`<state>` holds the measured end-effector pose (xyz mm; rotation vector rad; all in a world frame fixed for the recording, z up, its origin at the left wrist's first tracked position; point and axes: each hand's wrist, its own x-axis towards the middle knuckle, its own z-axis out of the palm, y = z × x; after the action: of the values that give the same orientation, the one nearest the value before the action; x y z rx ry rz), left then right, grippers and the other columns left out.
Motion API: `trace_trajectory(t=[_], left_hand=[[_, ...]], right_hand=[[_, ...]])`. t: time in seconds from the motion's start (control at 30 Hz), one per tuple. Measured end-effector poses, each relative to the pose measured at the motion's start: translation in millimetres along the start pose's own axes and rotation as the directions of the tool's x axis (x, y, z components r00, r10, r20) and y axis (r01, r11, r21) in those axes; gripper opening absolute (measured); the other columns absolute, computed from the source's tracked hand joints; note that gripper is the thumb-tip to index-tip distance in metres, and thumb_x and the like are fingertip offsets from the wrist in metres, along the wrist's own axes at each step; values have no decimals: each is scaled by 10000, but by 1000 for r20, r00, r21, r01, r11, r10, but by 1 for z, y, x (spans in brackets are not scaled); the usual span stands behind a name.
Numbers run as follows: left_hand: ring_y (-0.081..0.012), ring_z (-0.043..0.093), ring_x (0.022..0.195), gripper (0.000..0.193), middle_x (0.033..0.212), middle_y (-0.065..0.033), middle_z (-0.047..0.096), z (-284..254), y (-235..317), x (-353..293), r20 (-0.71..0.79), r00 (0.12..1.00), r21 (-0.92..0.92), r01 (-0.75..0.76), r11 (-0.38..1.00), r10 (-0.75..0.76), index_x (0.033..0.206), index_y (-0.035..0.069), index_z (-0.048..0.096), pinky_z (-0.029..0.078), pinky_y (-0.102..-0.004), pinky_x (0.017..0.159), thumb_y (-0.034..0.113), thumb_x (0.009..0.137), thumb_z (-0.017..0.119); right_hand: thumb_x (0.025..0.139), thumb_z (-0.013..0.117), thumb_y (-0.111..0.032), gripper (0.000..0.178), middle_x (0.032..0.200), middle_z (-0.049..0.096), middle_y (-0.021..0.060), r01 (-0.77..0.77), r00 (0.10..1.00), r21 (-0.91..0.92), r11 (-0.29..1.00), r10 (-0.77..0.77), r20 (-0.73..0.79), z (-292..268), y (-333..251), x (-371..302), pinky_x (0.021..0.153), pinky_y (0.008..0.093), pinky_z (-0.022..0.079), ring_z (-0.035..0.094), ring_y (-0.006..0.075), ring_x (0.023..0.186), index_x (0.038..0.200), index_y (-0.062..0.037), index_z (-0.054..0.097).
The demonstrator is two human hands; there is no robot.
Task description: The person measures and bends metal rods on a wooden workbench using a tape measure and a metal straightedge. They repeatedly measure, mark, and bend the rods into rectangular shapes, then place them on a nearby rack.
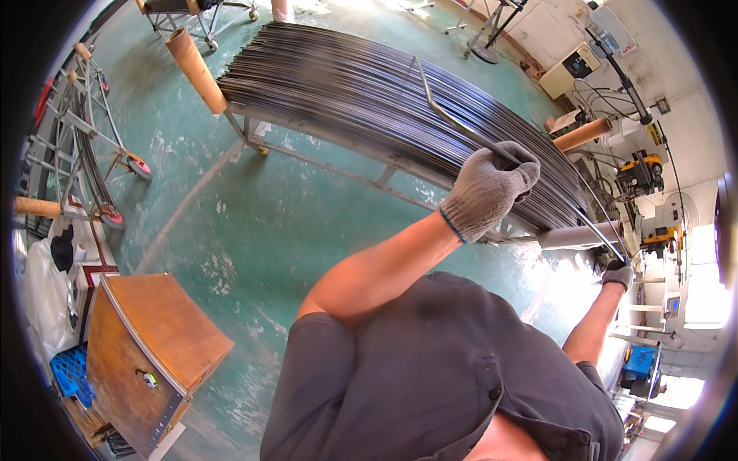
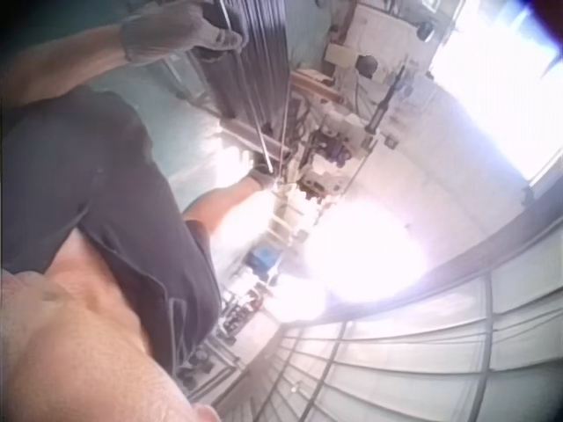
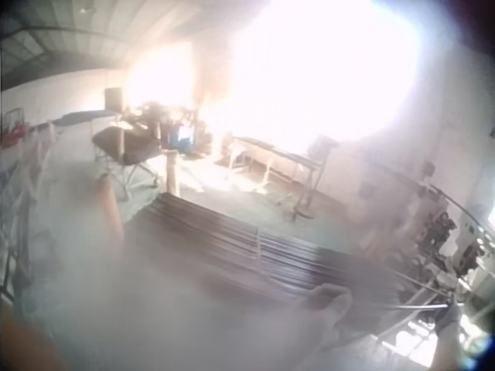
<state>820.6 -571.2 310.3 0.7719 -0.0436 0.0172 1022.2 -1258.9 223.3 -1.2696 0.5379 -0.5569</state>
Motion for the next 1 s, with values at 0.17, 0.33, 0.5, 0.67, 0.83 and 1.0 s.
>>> trace_trajectory(t=[0.17, 0.33, 0.5, 0.67, 0.83, 1.0], left_hand=[[-116, 690, 816, 40, 924, -12, 718, 2, -2, 13, 20, 999, -42, -46, 998, 47, 1041, 62, 747, 587, -256, 745, 101, 1030, 746], [-97, 664, 788, 64, 895, -1, 702, 1, 3, 13, 12, 998, 10, -63, 998, 63, 1026, 61, 743, 569, -241, 709, 125, 1030, 749], [-91, 648, 767, 72, 862, 6, 694, 3, -2, 14, 13, 997, 19, -71, 997, 71, 1028, 61, 743, 554, -237, 684, 133, 1028, 752], [-91, 648, 758, 74, 868, 6, 698, 3, -4, 13, 14, 997, 35, -72, 997, 72, 1026, 65, 742, 553, -239, 683, 138, 1030, 750], [-117, 671, 767, 85, 875, -15, 709, 2, -3, 3, 10, 999, -49, -44, 998, 44, 1017, 48, 743, 561, -259, 708, 131, 1038, 738], [-180, 706, 860, 174, 983, -83, 744, -39, -3, -24, -139, 990, -76, -37, 996, 26, 1109, 6, 727, 576, -311, 787, 163, 1090, 656]], right_hand=[[1159, 493, -314, 364, 1130, 781, 73, -2, 1000, -53, 999, 2, 7, 8, -13, -5, 794, 387, 623, 732, 237, 1007, 1212, -56, 743], [1101, 581, -322, 332, 1096, 795, 84, -22, 1000, -2, 1000, 22, -18, 4, -22, 14, 815, 417, 622, 751, 273, 981, 1200, -49, 743], [1094, 588, -298, 311, 1069, 789, 69, -3, 1000, -10, 1000, 2, -31, 12, -28, 4, 798, 395, 621, 741, 252, 942, 1190, -49, 746], [1087, 595, -275, 290, 1043, 782, 54, 2, 999, -19, 1000, -3, -39, 17, -29, -8, 781, 372, 620, 731, 231, 903, 1181, -49, 749], [1097, 597, -278, 267, 1025, 771, 46, -22, 1000, 7, 1000, 22, 16, -8, -32, 2, 762, 335, 618, 725, 210, 892, 1160, -73, 755], [1043, 649, -196, 151, 950, 753, 55, -180, 983, 8, 984, 180, 29, -18, 22, -17, 700, 279, 567, 701, 163, 821, 1025, -73, 736]])
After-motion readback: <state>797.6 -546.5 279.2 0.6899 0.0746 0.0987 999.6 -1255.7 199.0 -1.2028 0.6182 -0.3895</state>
